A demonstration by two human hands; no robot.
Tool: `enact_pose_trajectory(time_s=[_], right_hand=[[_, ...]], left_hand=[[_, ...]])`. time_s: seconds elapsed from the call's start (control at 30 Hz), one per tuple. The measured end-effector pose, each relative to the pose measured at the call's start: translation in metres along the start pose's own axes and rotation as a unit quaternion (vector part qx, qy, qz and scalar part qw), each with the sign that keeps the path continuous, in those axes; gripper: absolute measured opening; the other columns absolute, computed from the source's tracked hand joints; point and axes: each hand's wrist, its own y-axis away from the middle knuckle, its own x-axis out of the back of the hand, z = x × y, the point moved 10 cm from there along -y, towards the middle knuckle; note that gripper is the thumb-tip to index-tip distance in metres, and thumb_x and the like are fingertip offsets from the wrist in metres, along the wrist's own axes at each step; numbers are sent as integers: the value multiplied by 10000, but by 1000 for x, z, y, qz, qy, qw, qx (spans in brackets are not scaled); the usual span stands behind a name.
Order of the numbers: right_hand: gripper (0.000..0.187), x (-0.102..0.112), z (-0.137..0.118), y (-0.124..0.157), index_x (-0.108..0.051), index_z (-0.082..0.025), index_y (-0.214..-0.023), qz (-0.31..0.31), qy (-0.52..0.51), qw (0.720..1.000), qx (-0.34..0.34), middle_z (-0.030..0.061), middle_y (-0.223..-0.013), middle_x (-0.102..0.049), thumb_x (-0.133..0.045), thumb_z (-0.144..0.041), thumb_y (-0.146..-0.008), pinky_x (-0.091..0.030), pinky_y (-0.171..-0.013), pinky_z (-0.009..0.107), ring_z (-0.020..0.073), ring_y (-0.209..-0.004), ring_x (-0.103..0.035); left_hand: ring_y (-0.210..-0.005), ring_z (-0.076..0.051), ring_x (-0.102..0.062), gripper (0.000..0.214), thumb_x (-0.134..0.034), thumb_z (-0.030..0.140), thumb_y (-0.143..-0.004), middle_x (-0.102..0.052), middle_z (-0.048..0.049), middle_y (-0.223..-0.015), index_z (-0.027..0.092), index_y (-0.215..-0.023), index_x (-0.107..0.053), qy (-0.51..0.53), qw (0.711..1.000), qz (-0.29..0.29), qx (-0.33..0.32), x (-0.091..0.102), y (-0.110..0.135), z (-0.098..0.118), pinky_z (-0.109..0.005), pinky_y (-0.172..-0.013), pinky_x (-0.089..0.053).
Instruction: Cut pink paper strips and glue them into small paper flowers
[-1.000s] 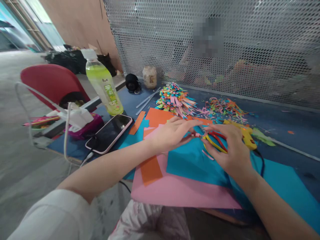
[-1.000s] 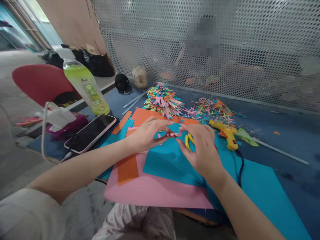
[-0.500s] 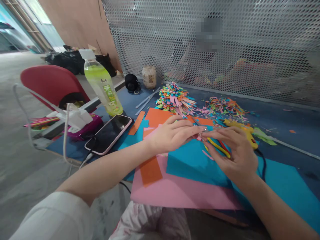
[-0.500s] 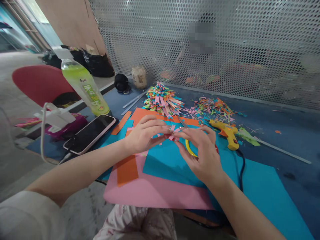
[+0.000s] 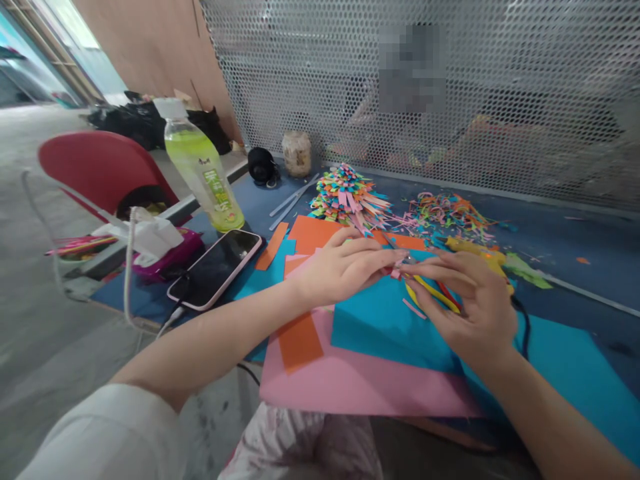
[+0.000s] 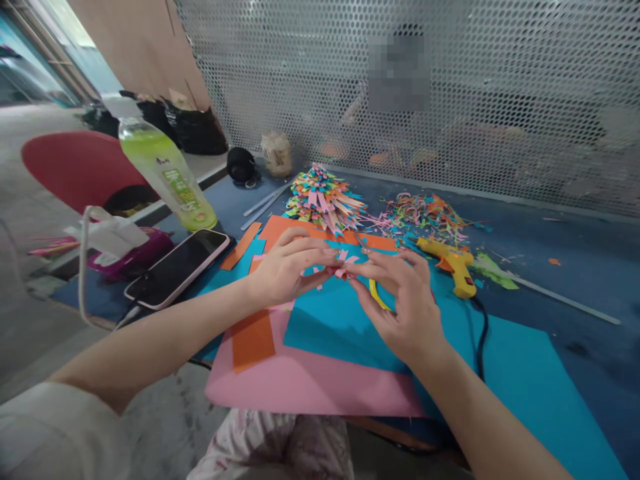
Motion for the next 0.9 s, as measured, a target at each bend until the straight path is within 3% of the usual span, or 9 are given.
enact_pose_trajectory(time_s=[0.23,0.43,0.67,0.77,0.9], right_hand=[[231,1,2,4,-594,-273,-1005,8,-19,1000,7,6,-827,-720,-621,-203,-787,-447,-890,490,238,-895,-641],[548,3,8,9,-429,-311,-1230,36,-91,995,5,8,-952,-700,-638,-143,-752,-453,-902,492,235,-921,-646],[482,11,22,4,-510,-304,-1121,90,-142,985,-26,-26,-773,-633,-689,-162,-696,-526,-771,399,184,-714,-637],[471,10,26,7,-473,-339,-1170,96,-157,982,-43,-26,-784,-623,-638,-179,-759,-544,-721,389,184,-709,-639],[470,9,28,11,-467,-357,-1207,91,-124,986,-62,-16,-845,-657,-627,-203,-793,-543,-775,419,202,-792,-656]], left_hand=[[-872,-89,-634,237,-579,238,-839,-706,-7,-945,181,-1067,-552,-5,1000,10,-4,1,0,1,-259,-821,-411],[-863,-97,-636,253,-571,247,-844,-707,-7,-936,190,-1088,-541,-10,1000,13,-4,0,0,2,-267,-821,-404],[-865,-93,-632,207,-556,241,-852,-702,-16,-961,187,-1051,-563,18,1000,-13,19,-5,1,-3,-267,-822,-401],[-870,-93,-631,228,-544,239,-860,-699,-12,-953,193,-1082,-556,22,999,-19,29,-6,2,-5,-273,-823,-393],[-857,-99,-631,239,-528,259,-871,-699,-10,-940,201,-1102,-553,19,999,-33,36,-9,3,-7,-274,-817,-386]])
